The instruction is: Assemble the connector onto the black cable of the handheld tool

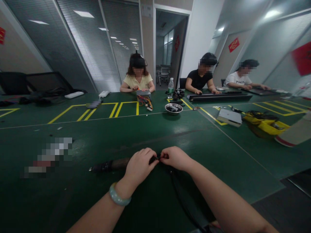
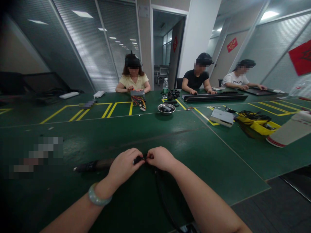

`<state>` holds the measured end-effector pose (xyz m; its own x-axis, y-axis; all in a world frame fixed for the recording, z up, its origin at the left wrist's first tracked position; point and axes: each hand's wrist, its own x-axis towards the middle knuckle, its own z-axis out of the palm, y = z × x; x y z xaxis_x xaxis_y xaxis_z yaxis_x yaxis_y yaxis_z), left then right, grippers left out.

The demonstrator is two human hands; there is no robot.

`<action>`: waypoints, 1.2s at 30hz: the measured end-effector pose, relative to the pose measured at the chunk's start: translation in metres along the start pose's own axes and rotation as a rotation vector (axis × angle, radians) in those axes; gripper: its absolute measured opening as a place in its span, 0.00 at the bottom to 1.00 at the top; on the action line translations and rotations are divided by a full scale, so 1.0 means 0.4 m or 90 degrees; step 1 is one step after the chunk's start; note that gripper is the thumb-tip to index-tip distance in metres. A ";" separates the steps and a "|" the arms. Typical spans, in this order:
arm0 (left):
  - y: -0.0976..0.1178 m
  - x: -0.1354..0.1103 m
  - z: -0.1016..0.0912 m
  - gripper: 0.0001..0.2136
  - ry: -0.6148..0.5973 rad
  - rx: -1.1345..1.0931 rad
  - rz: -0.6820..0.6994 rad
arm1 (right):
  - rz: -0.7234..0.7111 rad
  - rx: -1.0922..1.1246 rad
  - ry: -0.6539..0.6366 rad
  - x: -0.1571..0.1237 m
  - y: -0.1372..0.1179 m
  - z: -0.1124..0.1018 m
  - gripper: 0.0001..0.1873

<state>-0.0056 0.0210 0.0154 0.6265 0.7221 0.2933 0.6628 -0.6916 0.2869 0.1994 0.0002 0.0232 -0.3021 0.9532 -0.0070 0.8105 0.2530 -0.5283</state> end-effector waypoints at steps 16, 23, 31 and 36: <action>0.001 0.000 -0.002 0.06 0.010 -0.010 0.023 | 0.022 -0.018 -0.011 -0.002 -0.011 -0.016 0.08; -0.002 0.001 0.002 0.08 -0.002 0.007 0.042 | 0.001 -0.014 -0.005 -0.002 -0.003 -0.011 0.07; 0.001 -0.002 -0.001 0.07 0.016 0.009 0.055 | 0.005 -0.015 -0.016 -0.005 -0.016 -0.018 0.07; 0.004 -0.005 -0.002 0.06 0.027 -0.004 0.040 | 0.013 -0.030 -0.015 -0.004 -0.019 -0.018 0.07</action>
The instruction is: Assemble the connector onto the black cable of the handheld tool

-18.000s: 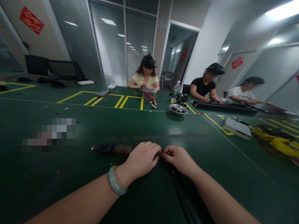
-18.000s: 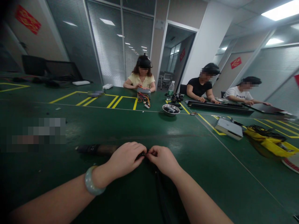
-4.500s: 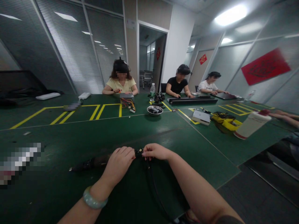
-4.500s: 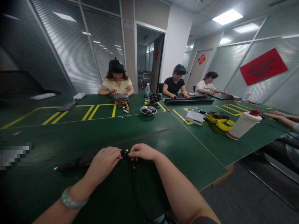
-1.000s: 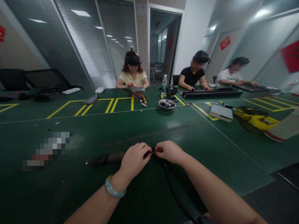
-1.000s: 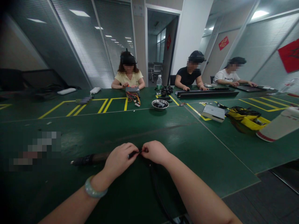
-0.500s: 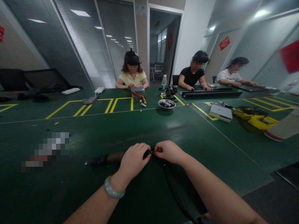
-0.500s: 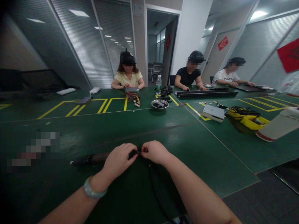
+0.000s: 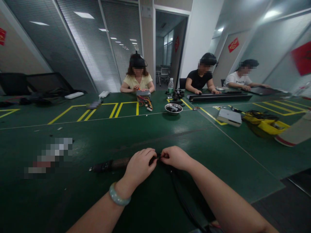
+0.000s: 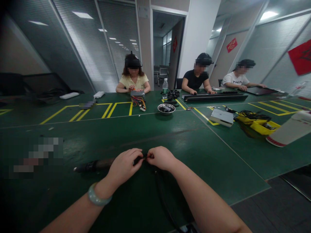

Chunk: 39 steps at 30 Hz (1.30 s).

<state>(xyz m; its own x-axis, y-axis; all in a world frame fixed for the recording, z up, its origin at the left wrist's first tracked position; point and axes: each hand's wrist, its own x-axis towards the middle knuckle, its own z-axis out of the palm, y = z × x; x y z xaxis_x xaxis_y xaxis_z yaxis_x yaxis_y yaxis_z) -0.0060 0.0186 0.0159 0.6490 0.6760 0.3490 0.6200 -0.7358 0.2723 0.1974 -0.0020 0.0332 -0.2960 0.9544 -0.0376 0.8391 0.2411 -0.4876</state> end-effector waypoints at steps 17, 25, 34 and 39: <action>-0.007 0.001 0.010 0.08 0.001 0.028 0.017 | -0.009 -0.049 -0.006 0.003 -0.005 0.003 0.08; -0.006 0.000 0.007 0.08 -0.010 0.019 0.004 | -0.015 -0.042 -0.007 0.003 -0.005 0.003 0.09; -0.002 -0.001 0.001 0.10 -0.025 0.006 0.026 | -0.028 -0.021 0.007 0.004 0.007 0.010 0.07; -0.006 0.000 0.009 0.08 -0.020 0.006 0.019 | -0.029 -0.012 0.017 0.002 0.009 0.008 0.07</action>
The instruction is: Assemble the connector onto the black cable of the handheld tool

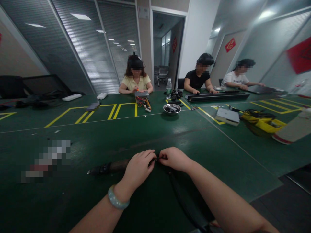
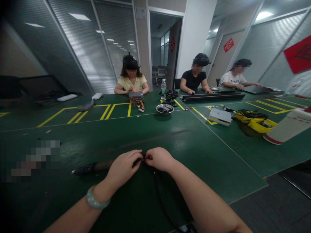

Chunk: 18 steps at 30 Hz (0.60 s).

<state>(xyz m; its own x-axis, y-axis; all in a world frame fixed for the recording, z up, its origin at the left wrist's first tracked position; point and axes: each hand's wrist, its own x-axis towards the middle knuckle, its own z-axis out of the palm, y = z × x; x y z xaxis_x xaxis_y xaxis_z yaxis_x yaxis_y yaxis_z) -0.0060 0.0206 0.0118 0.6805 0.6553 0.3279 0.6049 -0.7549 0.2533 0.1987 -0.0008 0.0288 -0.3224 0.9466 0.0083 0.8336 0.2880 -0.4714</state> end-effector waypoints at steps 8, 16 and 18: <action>-0.004 -0.001 0.004 0.05 -0.004 -0.012 -0.019 | 0.009 0.033 0.003 0.001 -0.002 0.004 0.07; -0.003 0.000 0.000 0.05 -0.007 -0.020 -0.026 | 0.029 0.075 0.023 0.006 0.004 0.016 0.08; 0.001 -0.001 -0.003 0.05 -0.007 -0.021 -0.028 | 0.038 0.084 0.020 0.005 0.003 0.016 0.08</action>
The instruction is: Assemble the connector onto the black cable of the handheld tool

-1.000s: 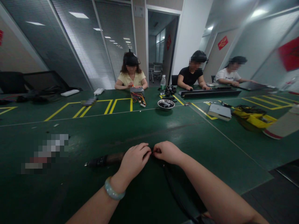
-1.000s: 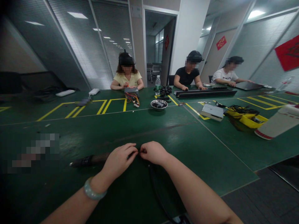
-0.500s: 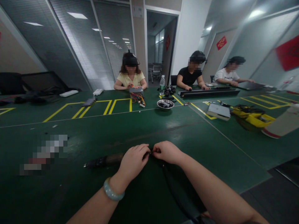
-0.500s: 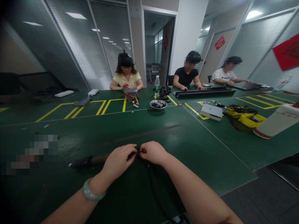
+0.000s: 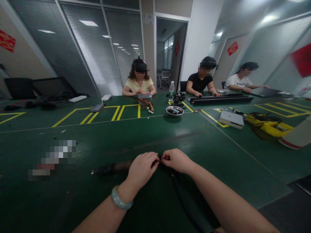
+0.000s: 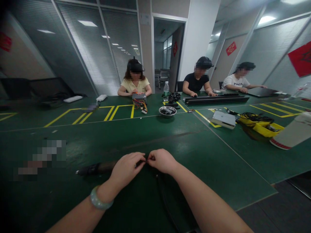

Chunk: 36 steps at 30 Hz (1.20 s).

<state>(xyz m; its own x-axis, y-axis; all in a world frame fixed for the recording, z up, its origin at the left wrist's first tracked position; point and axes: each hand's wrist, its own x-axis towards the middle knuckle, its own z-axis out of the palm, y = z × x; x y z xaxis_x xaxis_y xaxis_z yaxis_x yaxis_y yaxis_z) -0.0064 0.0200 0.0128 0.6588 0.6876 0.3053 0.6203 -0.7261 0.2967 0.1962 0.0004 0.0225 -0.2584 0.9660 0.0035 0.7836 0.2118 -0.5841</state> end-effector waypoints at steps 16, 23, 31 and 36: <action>-0.005 0.000 0.005 0.05 -0.016 0.026 0.016 | 0.029 0.024 -0.021 -0.013 -0.013 0.017 0.11; 0.002 0.001 0.010 0.06 -0.009 0.036 0.019 | 0.070 -0.010 -0.001 -0.006 -0.019 0.021 0.11; -0.003 0.006 0.020 0.06 0.008 0.038 0.026 | 0.061 0.004 0.038 -0.007 0.001 0.038 0.09; -0.011 0.005 0.026 0.08 0.016 0.019 0.024 | 0.060 0.018 0.046 -0.007 0.007 0.044 0.09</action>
<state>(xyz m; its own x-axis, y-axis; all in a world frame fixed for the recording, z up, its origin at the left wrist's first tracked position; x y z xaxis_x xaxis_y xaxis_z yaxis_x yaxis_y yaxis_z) -0.0034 0.0244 0.0028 0.6711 0.6594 0.3389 0.6079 -0.7511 0.2576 0.1891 -0.0041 0.0067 -0.1416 0.9899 0.0059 0.7860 0.1161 -0.6072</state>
